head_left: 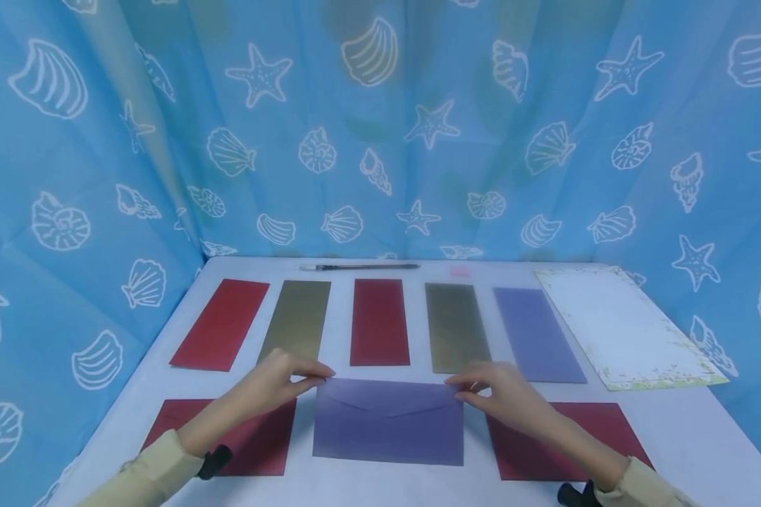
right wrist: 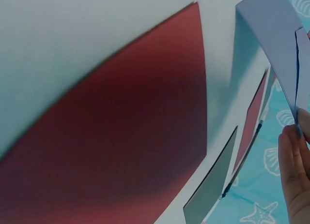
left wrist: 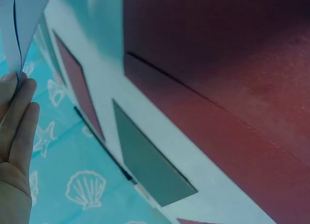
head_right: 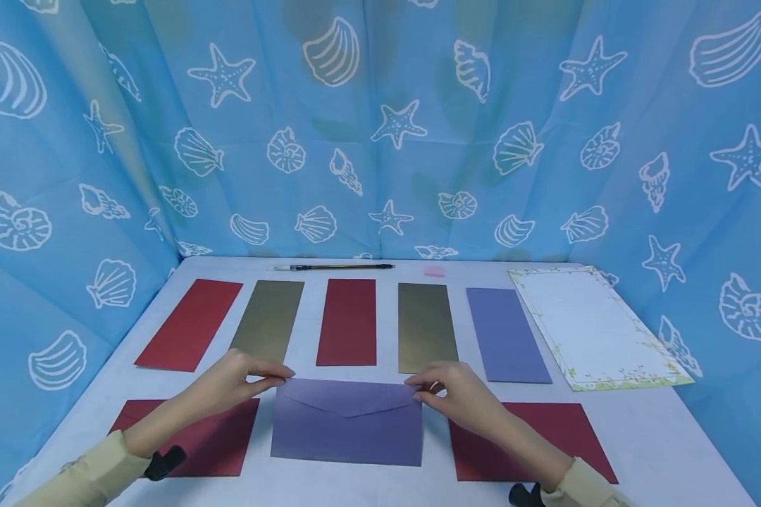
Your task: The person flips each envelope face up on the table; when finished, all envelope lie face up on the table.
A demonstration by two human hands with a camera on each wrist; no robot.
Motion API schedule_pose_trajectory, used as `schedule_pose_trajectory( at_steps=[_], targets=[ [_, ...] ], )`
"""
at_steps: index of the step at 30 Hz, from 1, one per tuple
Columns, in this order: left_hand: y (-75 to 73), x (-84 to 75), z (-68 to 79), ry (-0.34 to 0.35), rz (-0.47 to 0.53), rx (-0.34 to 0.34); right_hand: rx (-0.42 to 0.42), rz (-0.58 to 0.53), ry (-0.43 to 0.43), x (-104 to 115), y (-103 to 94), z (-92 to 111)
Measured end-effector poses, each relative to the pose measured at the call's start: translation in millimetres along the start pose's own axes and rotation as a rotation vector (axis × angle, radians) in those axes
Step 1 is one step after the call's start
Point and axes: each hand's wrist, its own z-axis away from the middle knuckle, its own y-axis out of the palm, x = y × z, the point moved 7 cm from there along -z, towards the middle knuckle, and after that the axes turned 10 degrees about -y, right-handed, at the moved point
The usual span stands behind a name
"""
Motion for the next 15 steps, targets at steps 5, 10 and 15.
schedule_pose_trajectory(
  at_steps=[5,10,15],
  targets=[
    [7.9,7.9,-5.7,0.002,-0.037,0.01,0.046,0.028,-0.033,-7,7.2,-6],
    [16.6,14.8,-9.7,0.003,-0.066,0.028,0.095,0.016,-0.038,-14,15.1,-8],
    [24.4,22.3,-12.5,-0.024,-0.035,0.033,0.114,0.018,-0.037,-17,18.9,-11]
  ],
)
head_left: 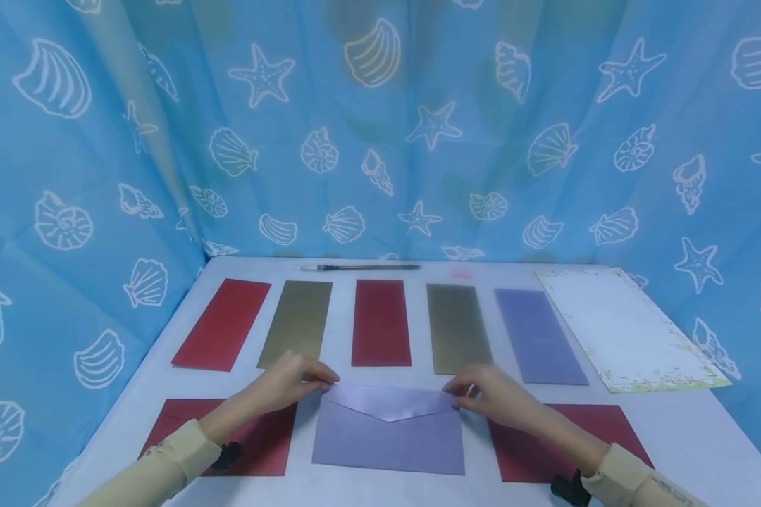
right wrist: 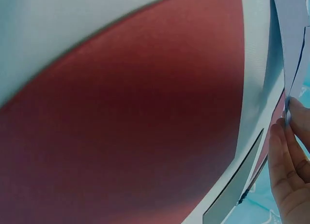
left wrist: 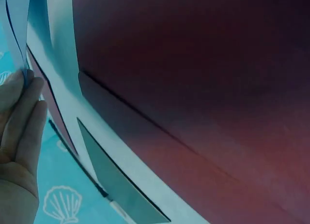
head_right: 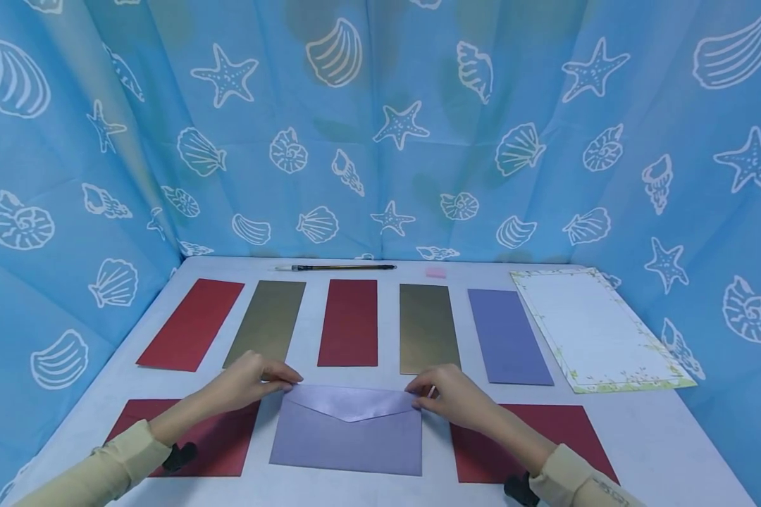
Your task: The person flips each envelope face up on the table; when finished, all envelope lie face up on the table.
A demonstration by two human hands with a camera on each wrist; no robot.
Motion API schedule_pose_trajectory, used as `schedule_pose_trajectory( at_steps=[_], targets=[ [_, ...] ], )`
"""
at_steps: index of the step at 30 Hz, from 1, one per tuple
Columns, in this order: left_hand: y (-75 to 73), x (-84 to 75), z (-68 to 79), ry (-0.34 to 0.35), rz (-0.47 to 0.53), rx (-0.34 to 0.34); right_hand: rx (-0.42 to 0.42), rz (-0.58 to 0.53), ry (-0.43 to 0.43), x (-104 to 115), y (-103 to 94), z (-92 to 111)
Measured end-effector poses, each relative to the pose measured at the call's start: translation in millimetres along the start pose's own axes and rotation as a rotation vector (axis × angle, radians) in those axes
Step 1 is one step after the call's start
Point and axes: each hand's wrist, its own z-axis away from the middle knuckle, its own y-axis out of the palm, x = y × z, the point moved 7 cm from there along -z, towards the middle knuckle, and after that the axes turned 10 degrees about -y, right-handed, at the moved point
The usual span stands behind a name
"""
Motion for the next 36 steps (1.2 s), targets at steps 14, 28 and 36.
schedule_pose_trajectory(
  at_steps=[14,28,36],
  targets=[
    [15.1,9.8,-3.9,-0.052,0.047,0.012,0.03,0.032,-0.011,-6,12.7,2],
    [-6.5,-4.4,13.3,-0.104,0.092,-0.007,0.005,0.038,-0.019,10,-0.6,13],
    [-6.4,-21.3,41.5,-0.201,0.032,0.051,0.086,0.014,-0.063,39,-0.6,33]
  ],
)
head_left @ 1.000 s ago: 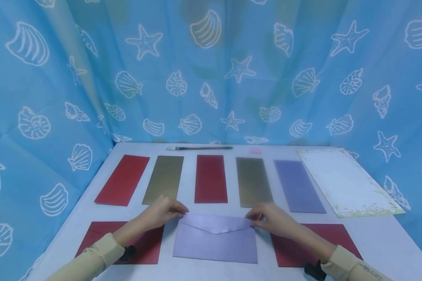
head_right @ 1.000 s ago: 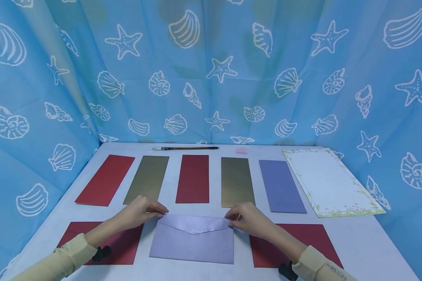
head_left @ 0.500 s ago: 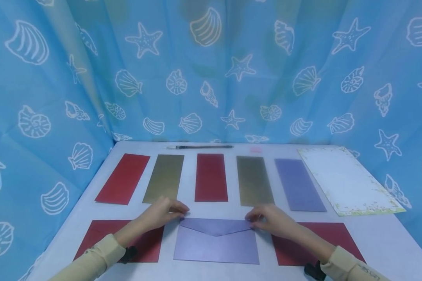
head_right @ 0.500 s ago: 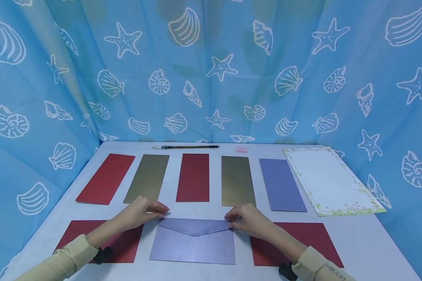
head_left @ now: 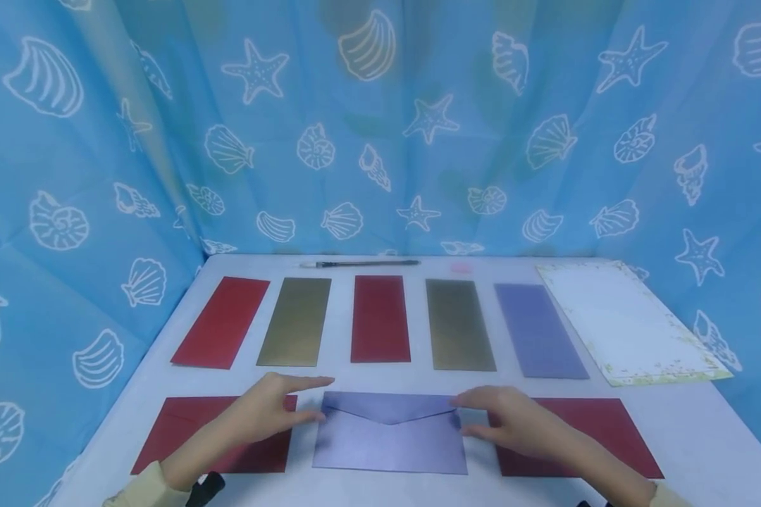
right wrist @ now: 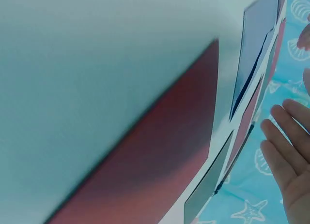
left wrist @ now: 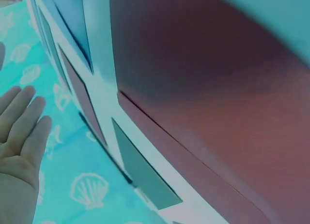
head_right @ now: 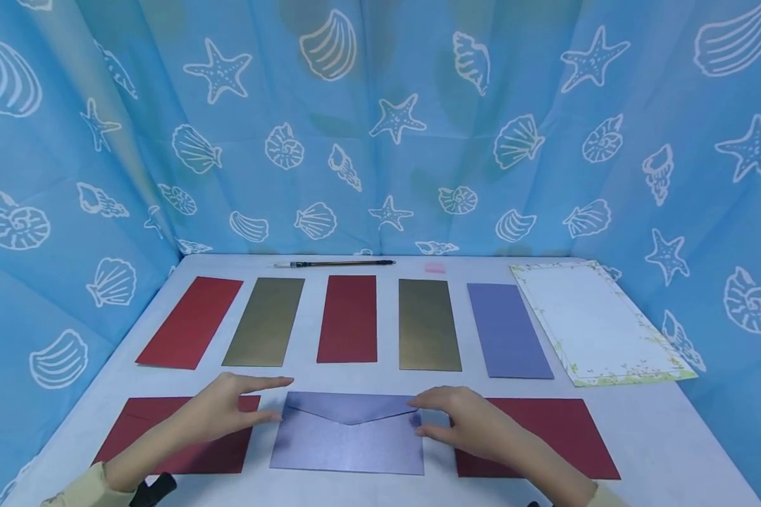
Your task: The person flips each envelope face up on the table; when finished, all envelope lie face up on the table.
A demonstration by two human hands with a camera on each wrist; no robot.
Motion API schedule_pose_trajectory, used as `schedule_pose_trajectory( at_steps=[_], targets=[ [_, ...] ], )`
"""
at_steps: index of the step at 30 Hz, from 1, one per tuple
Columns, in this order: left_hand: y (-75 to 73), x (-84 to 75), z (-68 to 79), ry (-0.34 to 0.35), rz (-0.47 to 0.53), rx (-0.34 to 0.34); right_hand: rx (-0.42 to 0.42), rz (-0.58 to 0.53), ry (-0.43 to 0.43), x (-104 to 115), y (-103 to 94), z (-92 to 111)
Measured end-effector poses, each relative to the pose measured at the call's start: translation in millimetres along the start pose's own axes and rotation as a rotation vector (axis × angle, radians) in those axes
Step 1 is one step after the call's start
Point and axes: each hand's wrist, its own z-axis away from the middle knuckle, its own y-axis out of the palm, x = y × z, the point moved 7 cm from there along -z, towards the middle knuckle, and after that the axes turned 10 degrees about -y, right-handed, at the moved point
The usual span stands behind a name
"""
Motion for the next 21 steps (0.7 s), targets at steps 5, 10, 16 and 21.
schedule_pose_trajectory(
  at_steps=[5,10,16,21],
  targets=[
    [16.7,-11.9,19.1,0.027,-0.038,0.095,0.112,-0.077,0.004,13,14.0,12],
    [33.0,-13.5,28.8,0.055,-0.055,0.152,0.155,-0.11,-0.038,23,23.0,20],
    [43.9,-8.2,31.5,0.029,-0.056,0.205,0.178,-0.174,-0.013,22,31.8,24],
    [45.9,-7.5,31.5,0.037,-0.057,0.207,0.193,-0.17,-0.006,20,35.5,25]
  ],
)
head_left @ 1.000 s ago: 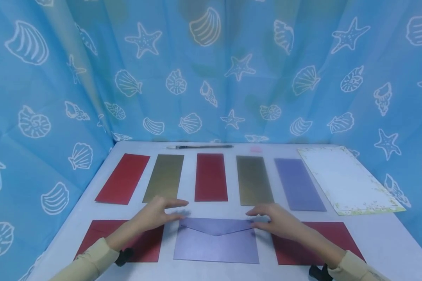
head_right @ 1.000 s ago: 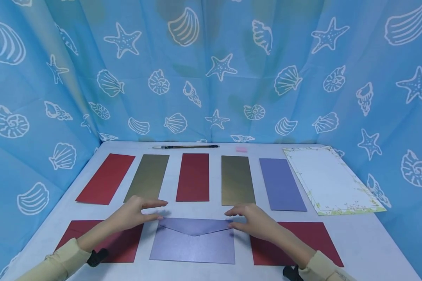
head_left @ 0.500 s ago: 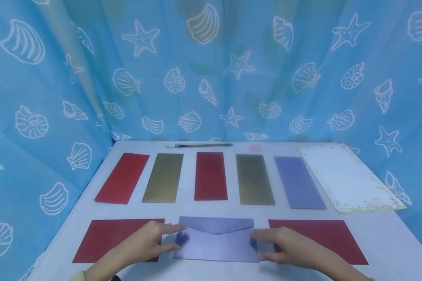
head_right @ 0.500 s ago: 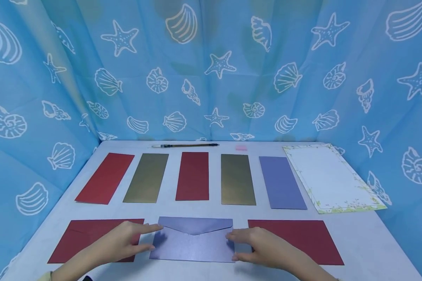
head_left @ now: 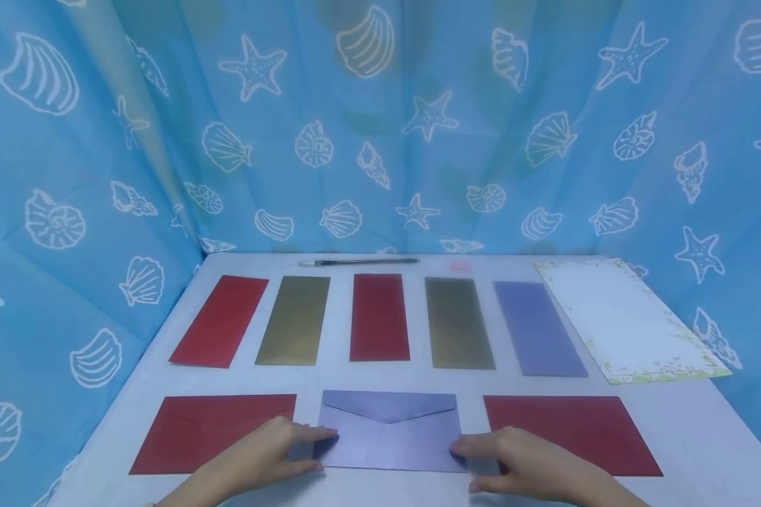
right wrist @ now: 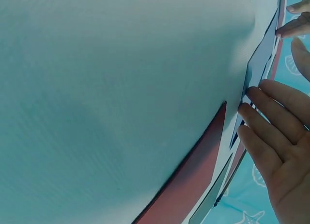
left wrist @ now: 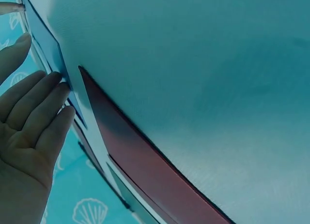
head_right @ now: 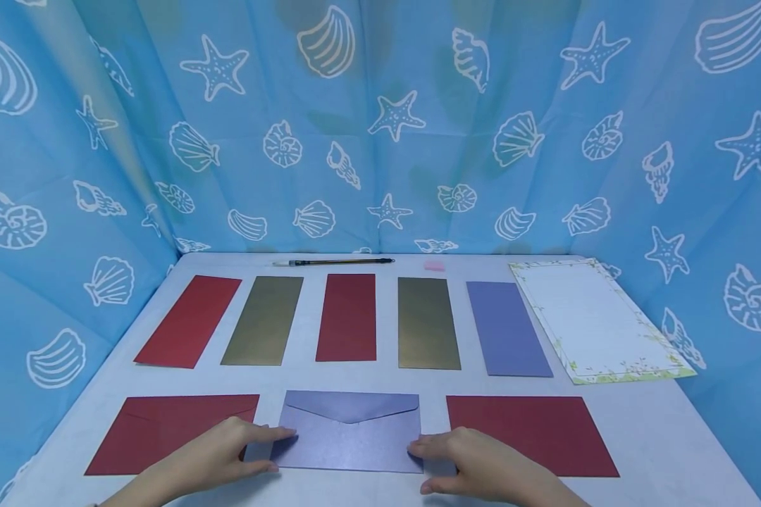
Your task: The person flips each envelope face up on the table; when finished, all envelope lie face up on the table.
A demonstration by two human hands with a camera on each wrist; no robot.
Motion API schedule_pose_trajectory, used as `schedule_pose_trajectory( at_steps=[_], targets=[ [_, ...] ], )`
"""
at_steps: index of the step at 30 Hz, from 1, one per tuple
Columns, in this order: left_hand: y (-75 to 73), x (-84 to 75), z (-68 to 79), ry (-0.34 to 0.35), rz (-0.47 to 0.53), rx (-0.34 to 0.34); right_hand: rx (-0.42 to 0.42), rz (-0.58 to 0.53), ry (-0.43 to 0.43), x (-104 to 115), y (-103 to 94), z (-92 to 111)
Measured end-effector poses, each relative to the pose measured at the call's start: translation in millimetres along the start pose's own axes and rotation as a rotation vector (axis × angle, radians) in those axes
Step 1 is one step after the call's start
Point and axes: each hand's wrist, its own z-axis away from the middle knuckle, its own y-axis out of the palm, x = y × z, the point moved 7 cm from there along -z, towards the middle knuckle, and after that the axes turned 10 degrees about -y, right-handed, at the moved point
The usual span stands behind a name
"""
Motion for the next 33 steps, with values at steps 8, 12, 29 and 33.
schedule_pose_trajectory(
  at_steps=[8,12,29,33],
  targets=[
    [2.2,1.3,-1.8,-0.022,0.0,0.006,-0.014,0.037,-0.011,1,-0.8,-1],
    [0.0,-0.6,-1.1,-0.013,-0.007,-0.002,-0.031,0.025,-0.012,2,-1.1,1],
    [-13.3,-31.7,-8.8,0.118,0.011,-0.086,-0.166,0.032,0.101,-8,-22.4,33],
    [-7.6,-40.5,-18.2,0.174,0.024,-0.09,-0.208,0.037,0.144,-9,-28.4,46]
  ],
)
